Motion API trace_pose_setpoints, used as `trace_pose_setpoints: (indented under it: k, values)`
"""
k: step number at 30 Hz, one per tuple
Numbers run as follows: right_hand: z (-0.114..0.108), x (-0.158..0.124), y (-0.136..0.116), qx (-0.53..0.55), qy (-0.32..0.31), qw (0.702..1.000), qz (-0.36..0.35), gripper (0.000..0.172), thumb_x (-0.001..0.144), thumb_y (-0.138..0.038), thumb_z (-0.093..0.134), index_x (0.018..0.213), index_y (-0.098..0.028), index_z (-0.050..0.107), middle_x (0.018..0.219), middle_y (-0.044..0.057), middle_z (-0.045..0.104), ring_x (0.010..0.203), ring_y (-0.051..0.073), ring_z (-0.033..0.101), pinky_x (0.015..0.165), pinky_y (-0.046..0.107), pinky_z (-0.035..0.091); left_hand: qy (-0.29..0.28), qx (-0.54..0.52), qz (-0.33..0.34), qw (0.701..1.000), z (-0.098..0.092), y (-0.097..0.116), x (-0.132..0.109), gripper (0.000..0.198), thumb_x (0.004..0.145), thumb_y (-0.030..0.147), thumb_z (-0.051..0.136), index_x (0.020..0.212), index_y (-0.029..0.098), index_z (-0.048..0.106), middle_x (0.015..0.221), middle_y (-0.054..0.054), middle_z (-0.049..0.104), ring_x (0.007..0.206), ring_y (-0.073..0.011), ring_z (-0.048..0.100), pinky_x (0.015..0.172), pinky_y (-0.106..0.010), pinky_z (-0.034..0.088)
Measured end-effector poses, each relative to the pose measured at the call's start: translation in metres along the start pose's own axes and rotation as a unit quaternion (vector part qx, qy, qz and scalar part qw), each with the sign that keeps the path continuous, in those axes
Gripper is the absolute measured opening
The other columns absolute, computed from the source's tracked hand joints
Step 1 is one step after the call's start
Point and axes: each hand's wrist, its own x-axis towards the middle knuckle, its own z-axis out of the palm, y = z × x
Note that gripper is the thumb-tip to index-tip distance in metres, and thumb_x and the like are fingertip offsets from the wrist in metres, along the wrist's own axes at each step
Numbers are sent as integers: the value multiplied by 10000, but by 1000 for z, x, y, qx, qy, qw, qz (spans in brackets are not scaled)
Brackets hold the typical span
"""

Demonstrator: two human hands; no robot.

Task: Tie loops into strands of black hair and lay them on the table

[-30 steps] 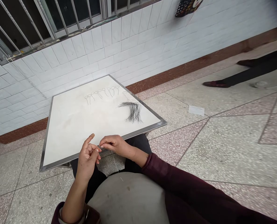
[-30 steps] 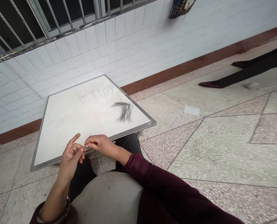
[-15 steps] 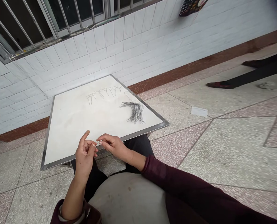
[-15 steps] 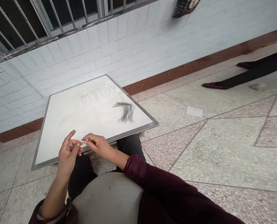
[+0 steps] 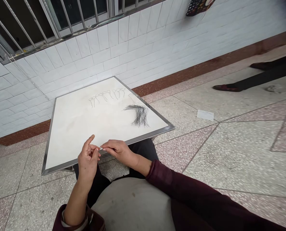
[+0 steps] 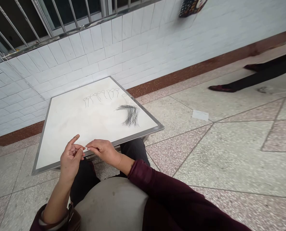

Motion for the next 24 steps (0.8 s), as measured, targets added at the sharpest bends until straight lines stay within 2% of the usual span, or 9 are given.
trace_pose_setpoints:
  k: [4, 7, 9, 12, 16, 21, 24]
  values:
    - [-3, -1, 2, -66, -36, 997, -24, 243, 964, -341, 483, 1025, -213, 680, 823, 54, 704, 737, 150, 637, 661, 244, 480, -2, 19, 11, 1000, -1, -2, 1, 489, 837, 302, 603, 1319, 262, 529, 795, 5, 601, 600, -104, 548, 581, -232, 495]
    - [-1, -3, 0, -29, -38, 999, 12, 234, 963, -320, 484, 1107, -220, 639, 960, 53, 714, 768, 140, 643, 700, 242, 486, 11, 6, 11, 1000, 0, -5, 4, 473, 848, 309, 589, 1313, 260, 526, 813, 3, 589, 639, -109, 574, 619, -241, 508]
    - [1, -4, -3, -12, -23, 998, 50, 240, 961, -314, 481, 1129, -217, 622, 929, 43, 710, 692, 124, 619, 664, 233, 475, 19, -11, 14, 1000, 0, -5, 5, 474, 855, 317, 582, 1320, 254, 513, 826, 0, 587, 661, -112, 585, 643, -246, 515]
    - [4, -5, -6, -9, -7, 996, 86, 237, 959, -302, 470, 1106, -201, 627, 802, 20, 686, 600, 111, 565, 610, 224, 446, 16, -18, 19, 1000, -1, -4, 8, 498, 850, 326, 595, 1333, 254, 498, 842, -4, 602, 672, -114, 597, 662, -252, 521]
    - [4, -5, -7, 5, -12, 997, 74, 233, 964, -283, 453, 1097, -199, 624, 912, 38, 692, 706, 121, 597, 668, 226, 449, -2, -4, 9, 1000, -4, -4, 9, 500, 843, 334, 610, 1326, 255, 509, 857, -9, 623, 692, -124, 622, 675, -260, 520]
    - [3, -5, -6, -23, -17, 995, 91, 180, 945, -290, 490, 969, -193, 639, 775, 11, 655, 627, 112, 554, 613, 216, 411, 14, 9, 17, 1000, -2, -6, 8, 467, 847, 316, 607, 1304, 252, 533, 830, 0, 620, 696, -121, 636, 703, -257, 506]
    - [3, -5, -7, -36, -9, 995, 92, 174, 943, -268, 478, 938, -186, 632, 775, 10, 646, 624, 106, 546, 607, 209, 396, 18, 10, 20, 1000, 0, -6, 7, 458, 846, 308, 607, 1296, 254, 539, 832, 3, 629, 715, -125, 651, 750, -276, 514]
